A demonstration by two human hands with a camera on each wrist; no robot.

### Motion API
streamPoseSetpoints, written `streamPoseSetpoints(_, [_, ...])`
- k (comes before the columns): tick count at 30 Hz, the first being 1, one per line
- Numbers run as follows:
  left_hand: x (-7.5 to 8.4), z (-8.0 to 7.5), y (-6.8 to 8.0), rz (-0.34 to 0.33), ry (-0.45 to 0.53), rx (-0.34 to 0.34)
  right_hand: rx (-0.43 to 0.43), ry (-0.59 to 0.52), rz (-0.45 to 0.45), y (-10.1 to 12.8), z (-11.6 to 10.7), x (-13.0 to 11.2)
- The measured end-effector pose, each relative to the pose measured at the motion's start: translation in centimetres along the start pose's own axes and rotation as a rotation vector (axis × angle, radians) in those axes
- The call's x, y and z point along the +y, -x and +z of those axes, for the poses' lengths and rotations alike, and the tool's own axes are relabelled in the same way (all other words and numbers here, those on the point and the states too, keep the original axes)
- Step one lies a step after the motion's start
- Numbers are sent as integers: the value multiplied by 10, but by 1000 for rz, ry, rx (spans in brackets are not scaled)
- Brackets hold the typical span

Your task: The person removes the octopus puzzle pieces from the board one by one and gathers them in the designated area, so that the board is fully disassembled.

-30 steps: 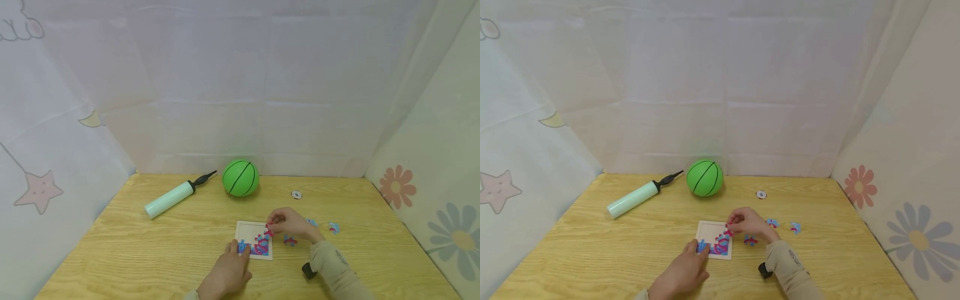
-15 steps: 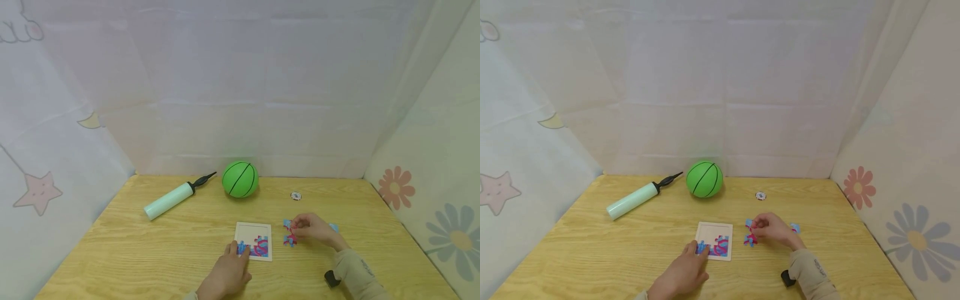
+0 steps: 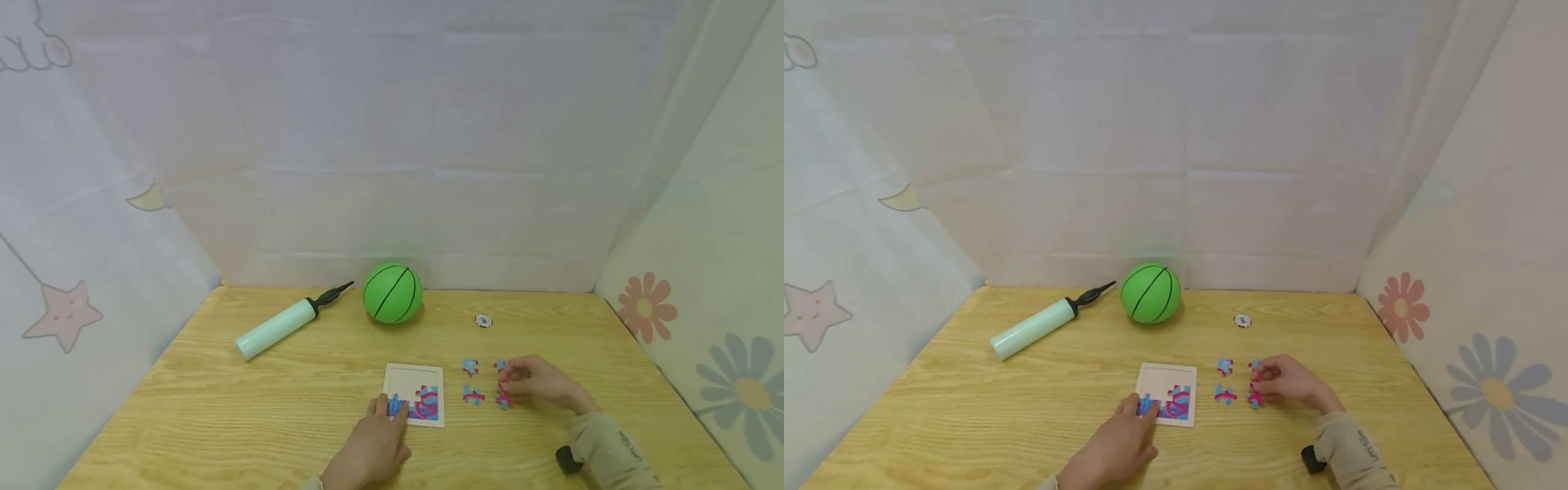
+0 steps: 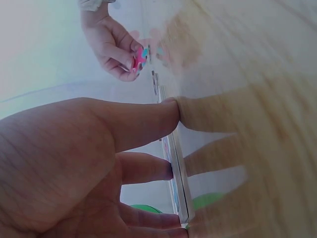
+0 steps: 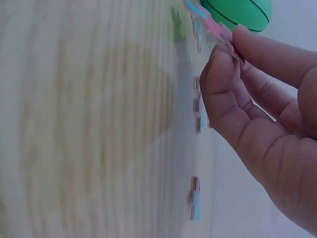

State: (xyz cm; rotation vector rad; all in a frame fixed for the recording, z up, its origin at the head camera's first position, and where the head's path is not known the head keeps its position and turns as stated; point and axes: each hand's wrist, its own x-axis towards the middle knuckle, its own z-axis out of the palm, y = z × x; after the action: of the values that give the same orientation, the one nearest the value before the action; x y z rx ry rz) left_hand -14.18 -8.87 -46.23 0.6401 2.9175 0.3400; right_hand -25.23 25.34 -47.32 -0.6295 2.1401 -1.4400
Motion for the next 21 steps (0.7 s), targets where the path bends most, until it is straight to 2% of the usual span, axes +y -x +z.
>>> streamPoseSetpoints(5, [0, 0, 1, 0, -5, 7, -9, -3, 24, 3, -3, 1])
streamPoseSetpoints(13, [1, 2, 2, 0, -1, 29, 109, 166, 61, 3, 1, 2])
streamPoseSetpoints(21, [0, 3, 1, 4, -7, 42, 129, 222, 73, 3, 4, -2])
